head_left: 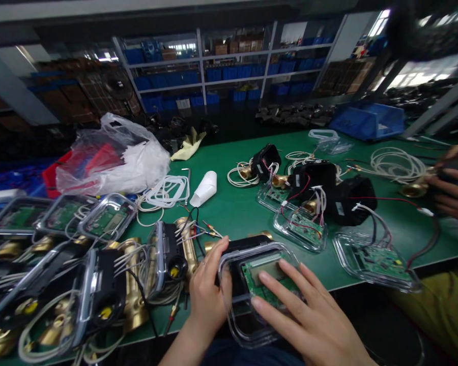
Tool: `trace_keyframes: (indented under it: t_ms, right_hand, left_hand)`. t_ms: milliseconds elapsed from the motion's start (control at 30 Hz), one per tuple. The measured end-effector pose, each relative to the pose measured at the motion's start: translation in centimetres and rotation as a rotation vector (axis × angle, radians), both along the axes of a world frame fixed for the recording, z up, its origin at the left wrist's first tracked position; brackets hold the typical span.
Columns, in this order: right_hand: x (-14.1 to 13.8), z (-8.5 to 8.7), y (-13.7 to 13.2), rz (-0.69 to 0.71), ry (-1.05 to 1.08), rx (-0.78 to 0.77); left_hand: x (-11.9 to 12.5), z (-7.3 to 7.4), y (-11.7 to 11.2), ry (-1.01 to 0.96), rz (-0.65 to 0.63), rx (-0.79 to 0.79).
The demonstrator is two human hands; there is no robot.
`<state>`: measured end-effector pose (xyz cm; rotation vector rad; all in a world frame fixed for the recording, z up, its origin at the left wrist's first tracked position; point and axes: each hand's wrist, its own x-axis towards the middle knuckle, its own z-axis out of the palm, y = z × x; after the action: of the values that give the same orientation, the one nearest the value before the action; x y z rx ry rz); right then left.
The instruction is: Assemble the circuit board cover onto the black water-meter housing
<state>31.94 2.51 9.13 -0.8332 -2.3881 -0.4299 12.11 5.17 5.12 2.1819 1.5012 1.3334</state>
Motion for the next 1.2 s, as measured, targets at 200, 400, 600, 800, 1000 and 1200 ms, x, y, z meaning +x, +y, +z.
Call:
trace_keyframes:
  t_ms: [200, 400, 600, 800, 1000, 1200]
  right_hand:
    - [-0.3, -0.8, 0.0, -0.044, -0.029, 0.038]
    - [0.3, 1.2, 0.2, -0.007, -0.124, -0.004]
    - [0.9, 3.1, 0.7, 0.041, -0.232, -0.044]
    - [0.7, 5.2, 1.5, 0.044, -0.306, -0.081]
    - [-0.2, 6.5, 3.9, 0.036, -0.232, -0.26]
    - [-1.4, 9.1, 8.7, 0.11, -0.138, -0.556]
  left_hand:
    - [-0.1, -0.7, 0.2, -0.022, -0.027, 0.026]
    - [0.0, -0.8, 0.2, -0.03, -0.021, 0.024]
    - [0.0, -0.3, 0.2, -0.006, -0.022, 0.022]
    - [0.0, -0.4, 0.2, -0.029, -0.014, -0.002]
    - [0.0, 1.2, 1.6, -0.081, 0.051, -0.191]
    - [0.3, 2.5, 3.8, -0.203, 0.139, -0.313]
